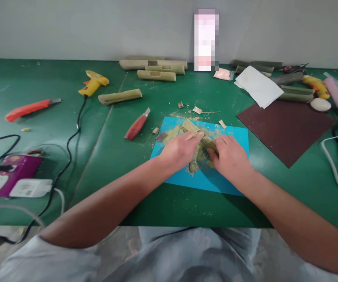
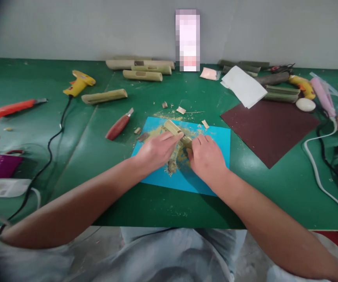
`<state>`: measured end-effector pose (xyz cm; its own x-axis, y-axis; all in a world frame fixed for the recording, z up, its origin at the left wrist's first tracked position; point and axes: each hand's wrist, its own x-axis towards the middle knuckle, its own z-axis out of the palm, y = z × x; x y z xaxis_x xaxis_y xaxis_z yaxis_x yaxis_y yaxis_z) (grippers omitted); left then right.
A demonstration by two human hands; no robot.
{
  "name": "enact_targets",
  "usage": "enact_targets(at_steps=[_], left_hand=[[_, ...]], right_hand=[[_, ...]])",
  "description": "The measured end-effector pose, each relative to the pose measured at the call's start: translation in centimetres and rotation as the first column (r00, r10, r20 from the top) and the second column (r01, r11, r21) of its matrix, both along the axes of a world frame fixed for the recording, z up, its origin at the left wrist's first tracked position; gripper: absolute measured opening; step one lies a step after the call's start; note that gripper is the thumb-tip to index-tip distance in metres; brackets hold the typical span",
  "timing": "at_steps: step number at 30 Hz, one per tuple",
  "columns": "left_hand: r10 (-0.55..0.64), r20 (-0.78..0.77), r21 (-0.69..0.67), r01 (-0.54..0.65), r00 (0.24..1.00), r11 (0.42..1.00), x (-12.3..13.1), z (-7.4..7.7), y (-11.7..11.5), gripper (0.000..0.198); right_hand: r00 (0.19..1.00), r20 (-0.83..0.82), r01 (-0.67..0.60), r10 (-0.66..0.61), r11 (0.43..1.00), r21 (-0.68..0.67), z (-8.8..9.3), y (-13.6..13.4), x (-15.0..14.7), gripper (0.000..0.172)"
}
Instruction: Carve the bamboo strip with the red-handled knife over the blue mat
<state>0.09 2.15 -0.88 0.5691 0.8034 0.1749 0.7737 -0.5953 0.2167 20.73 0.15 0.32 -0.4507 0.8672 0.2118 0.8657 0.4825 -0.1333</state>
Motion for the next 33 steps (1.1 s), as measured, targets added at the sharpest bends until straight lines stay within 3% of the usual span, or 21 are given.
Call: enact_targets(at_steps=[10, 33], left_hand=[[0.008, -0.002, -0.003, -0.008, 1.000, 1.000, 0.31, 0.50, -0.26, 0.047], [0.022, -0.020, 0.001, -0.022, 1.000, 1.000, -0.11, -0.04, -0.36, 0.047]], right_hand=[[1.000, 0.010, 0.011, -0.012, 1.000, 0.028, -0.10, -0.06, -0.15, 0.011], [0.999, -0.052, 0.018, -0.017, 0.999, 0.030, -0.26, 0.06, 0.02, 0.014]])
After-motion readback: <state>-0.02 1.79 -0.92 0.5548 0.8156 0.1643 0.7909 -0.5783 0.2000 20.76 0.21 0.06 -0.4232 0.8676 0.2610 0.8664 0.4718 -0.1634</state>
